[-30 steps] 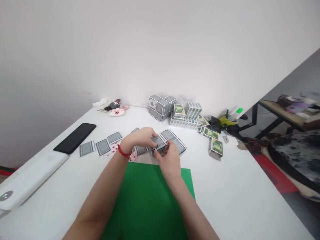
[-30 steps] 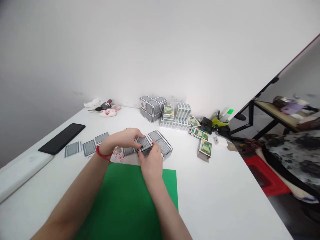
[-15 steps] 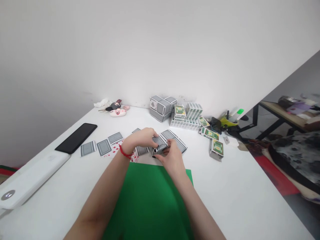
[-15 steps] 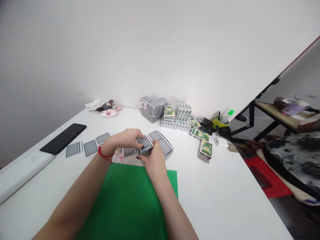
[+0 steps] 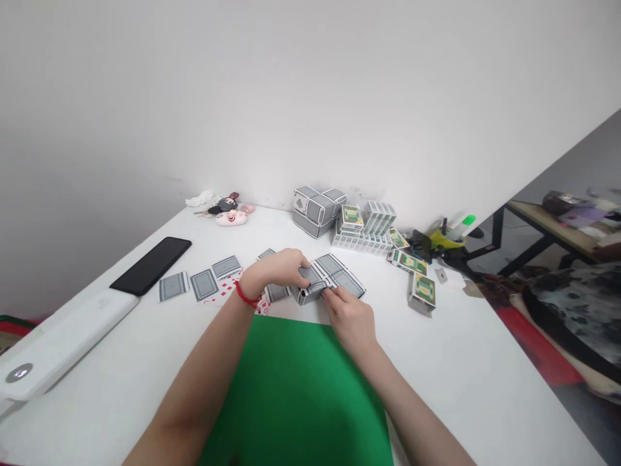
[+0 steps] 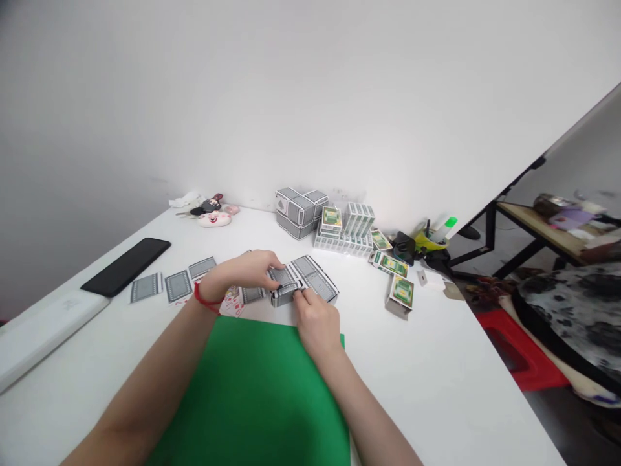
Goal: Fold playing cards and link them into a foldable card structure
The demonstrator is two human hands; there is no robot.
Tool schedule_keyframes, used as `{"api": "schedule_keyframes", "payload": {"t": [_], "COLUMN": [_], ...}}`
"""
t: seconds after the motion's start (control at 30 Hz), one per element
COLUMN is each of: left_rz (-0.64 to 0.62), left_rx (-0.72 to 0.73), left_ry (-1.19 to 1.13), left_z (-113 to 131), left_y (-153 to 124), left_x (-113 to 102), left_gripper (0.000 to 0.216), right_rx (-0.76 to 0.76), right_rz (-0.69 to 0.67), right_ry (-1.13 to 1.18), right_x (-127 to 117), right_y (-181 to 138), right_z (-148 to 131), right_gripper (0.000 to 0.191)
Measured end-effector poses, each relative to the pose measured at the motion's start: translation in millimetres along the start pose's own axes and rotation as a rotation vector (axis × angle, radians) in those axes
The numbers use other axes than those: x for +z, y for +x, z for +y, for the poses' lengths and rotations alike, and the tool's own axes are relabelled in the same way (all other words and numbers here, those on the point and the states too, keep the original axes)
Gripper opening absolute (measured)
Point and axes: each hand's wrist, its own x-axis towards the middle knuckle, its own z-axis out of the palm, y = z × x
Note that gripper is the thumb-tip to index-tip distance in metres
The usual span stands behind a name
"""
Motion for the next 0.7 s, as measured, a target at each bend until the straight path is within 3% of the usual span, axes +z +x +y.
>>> {"api": "schedule_keyframes", "payload": {"t": [0.2, 0.4, 0.7], "left_rz": [-0.017, -0.013, -0.010], "left_rx": [0.005, 0.008, 0.028], "left_ry": [-0.009, 0.003, 0.021], "left_z": [2.6, 1.7, 0.9], "left_y": [-1.9, -1.2, -1.5], "left_x": [-2.4, -1.6, -1.2], "left_gripper": [0.025, 0.025, 0.029], "right_rx": [-0.119, -0.078, -0.125], "right_rz": [-0.046, 0.084, -0.145], "right_ry": [-0.069, 0.225, 0.616], "right_x": [-6.5, -6.8, -4.7], "right_y": [2.5, 12.5, 43.7], "right_z": [10.0, 11.6, 29.1], "right_gripper": [0.020, 0.021, 0.012]}}
